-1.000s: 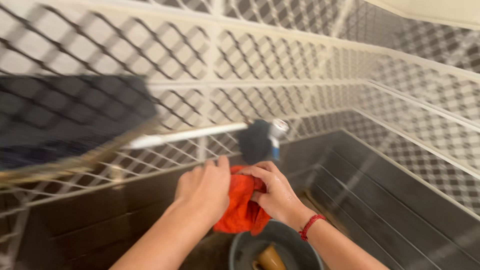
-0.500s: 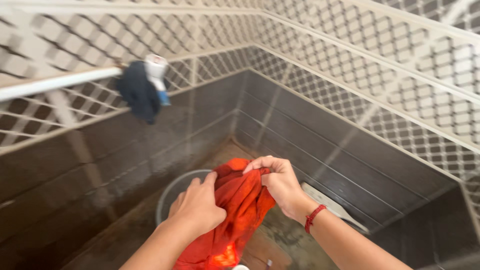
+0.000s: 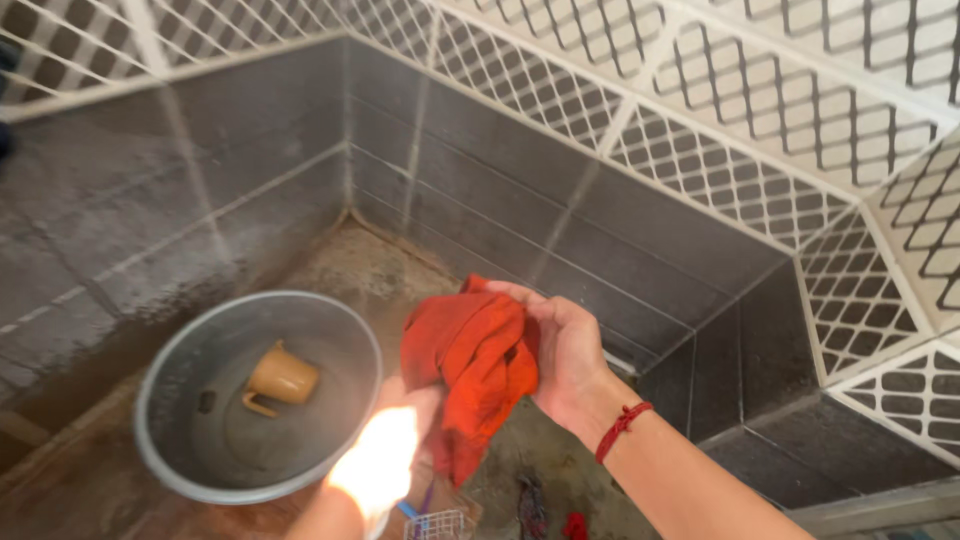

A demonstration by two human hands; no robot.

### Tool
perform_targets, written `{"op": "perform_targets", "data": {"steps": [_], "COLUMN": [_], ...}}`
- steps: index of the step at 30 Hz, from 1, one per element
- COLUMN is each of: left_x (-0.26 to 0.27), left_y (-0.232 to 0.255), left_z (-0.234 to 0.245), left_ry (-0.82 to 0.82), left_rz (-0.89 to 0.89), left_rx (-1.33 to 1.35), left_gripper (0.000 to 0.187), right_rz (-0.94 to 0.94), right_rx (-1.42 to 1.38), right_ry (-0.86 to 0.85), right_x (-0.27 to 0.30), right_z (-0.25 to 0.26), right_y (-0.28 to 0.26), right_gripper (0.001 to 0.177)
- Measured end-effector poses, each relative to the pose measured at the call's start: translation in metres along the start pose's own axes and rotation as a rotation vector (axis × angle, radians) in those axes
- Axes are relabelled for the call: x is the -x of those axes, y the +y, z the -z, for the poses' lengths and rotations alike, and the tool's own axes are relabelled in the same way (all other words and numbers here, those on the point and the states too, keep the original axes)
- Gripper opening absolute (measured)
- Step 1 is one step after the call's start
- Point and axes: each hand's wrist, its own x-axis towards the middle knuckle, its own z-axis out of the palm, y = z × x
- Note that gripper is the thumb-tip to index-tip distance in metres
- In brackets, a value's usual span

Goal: The person cleans a dark rectangular surface on a tiled wall using a white powder from a container, a steel wool pad, and a red cloth. They pour the powder, scrub the surface, rinse with water from a jug, and wipe it dry.

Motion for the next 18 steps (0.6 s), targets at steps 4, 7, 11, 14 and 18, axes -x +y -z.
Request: {"op": "perform_targets", "data": {"steps": [4,7,11,14,18], "left_x": [-0.025,-0.036,-0.060,-0.084,-0.129], "left_y": [-0.025,-0.046,-0.072,-0.110,-0.182], "left_z": [-0.079,-0.114,-0.139,-0.141,-0.138], "left_ry": [0.170,0.225,0.186,0.126,0.029], "left_rz": [-0.064,-0.005,-0.091,-0.133,-0.108], "left_rx": [-0.146,-0.343,-0.474,-0.497,-0.490], "left_gripper": [0.049,0.045,0.040,0.043,0.034], "right_rz": [-0.150,0.065,-0.056,-0.187,-0.199], "right_rx": [0.545,0.679,0.932,0.300,0.146], "right_ry": [0.250,0.218,0.440,0.241,0.243], "right_x": [-0.009,-0.025,-0.040,-0.049,-0.079], "right_z": [0.076,0.130,0.180,0.207,0.248], "right_y": [0.004,0.023,0.042,0.071,0.136], "right_gripper": [0.046,0.054,0.062,0.069,0.064]}}
